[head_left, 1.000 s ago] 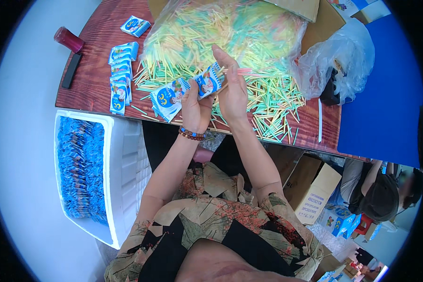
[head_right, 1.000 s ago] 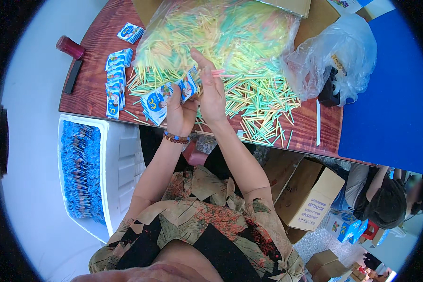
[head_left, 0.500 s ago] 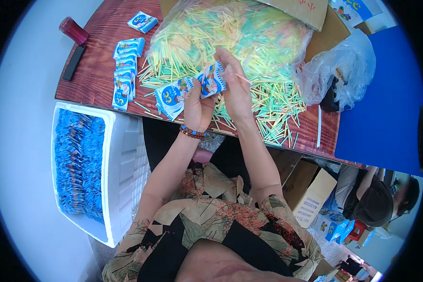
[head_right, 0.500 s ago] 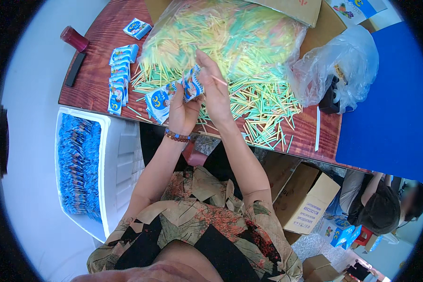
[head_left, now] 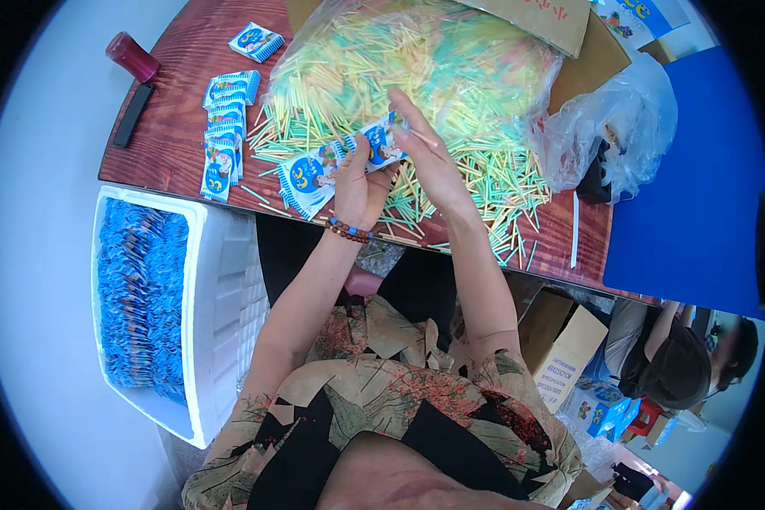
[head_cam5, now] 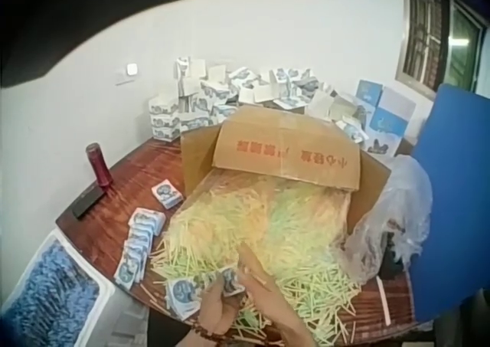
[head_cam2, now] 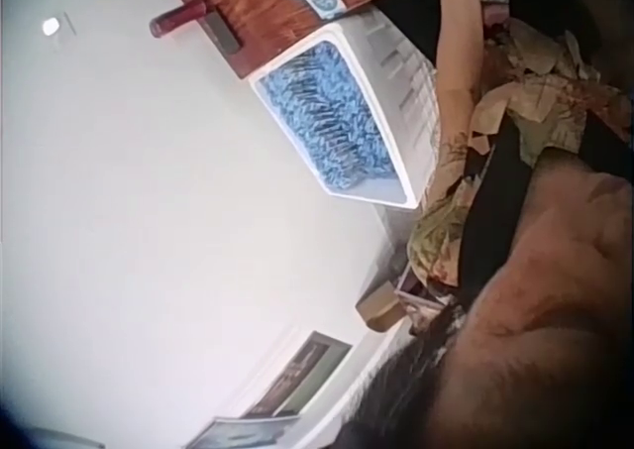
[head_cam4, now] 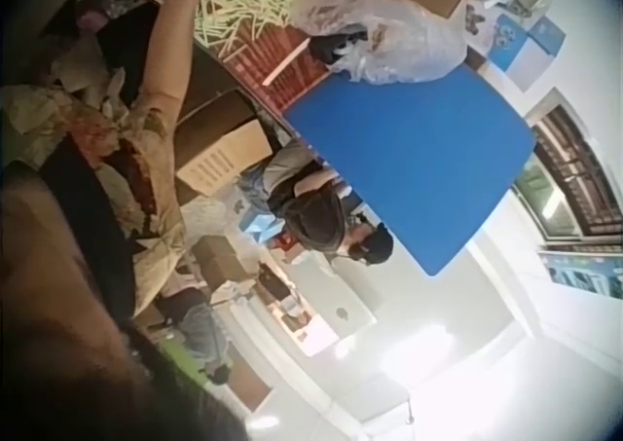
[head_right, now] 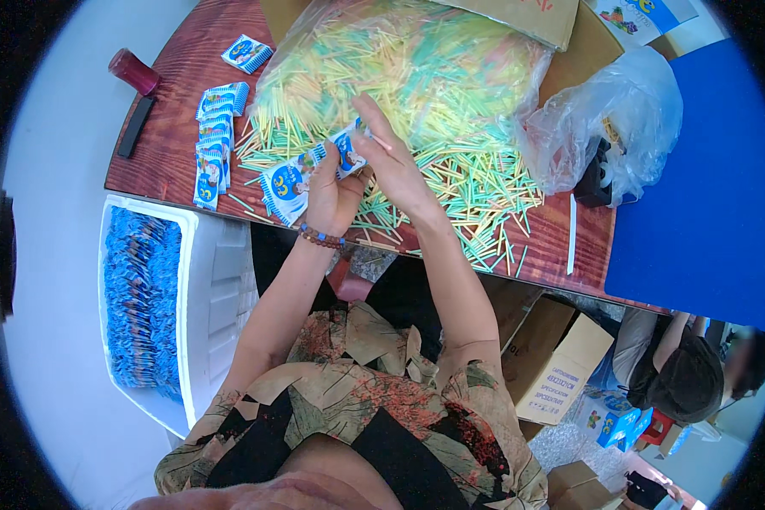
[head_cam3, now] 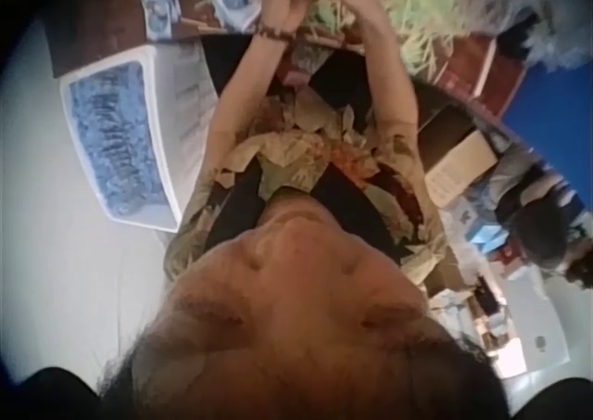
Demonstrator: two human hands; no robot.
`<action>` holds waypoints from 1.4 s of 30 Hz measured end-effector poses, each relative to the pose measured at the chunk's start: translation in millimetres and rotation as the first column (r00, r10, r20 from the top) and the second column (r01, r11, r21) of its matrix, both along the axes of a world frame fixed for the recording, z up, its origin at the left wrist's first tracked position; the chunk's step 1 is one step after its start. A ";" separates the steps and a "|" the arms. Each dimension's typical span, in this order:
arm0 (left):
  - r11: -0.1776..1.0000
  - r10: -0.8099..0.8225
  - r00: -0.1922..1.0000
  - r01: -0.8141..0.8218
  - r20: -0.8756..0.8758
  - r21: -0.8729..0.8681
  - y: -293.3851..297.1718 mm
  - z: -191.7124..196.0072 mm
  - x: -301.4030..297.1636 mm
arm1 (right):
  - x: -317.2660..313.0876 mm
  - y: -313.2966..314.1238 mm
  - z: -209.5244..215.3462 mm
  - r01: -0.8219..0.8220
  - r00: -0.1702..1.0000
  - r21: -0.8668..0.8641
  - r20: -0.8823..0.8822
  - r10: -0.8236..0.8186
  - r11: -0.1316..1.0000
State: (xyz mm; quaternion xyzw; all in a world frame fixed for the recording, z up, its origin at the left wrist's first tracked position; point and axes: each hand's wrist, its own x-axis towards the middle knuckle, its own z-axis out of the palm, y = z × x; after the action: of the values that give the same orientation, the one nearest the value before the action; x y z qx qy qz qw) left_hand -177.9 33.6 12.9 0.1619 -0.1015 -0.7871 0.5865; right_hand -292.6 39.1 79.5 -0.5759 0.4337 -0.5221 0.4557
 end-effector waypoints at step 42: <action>0.912 0.401 0.911 -0.407 0.100 0.052 3.9 19.7 106.7 | 107.0 -57.0 31.8 -0.179 0.898 0.048 -0.399 0.183 0.983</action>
State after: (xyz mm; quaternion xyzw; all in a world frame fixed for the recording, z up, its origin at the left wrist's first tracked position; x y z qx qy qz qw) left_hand -71.2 37.5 32.6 0.2343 -0.0630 -0.6442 0.7253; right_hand -185.6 -17.9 111.3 -0.7062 0.4654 -0.3459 0.4062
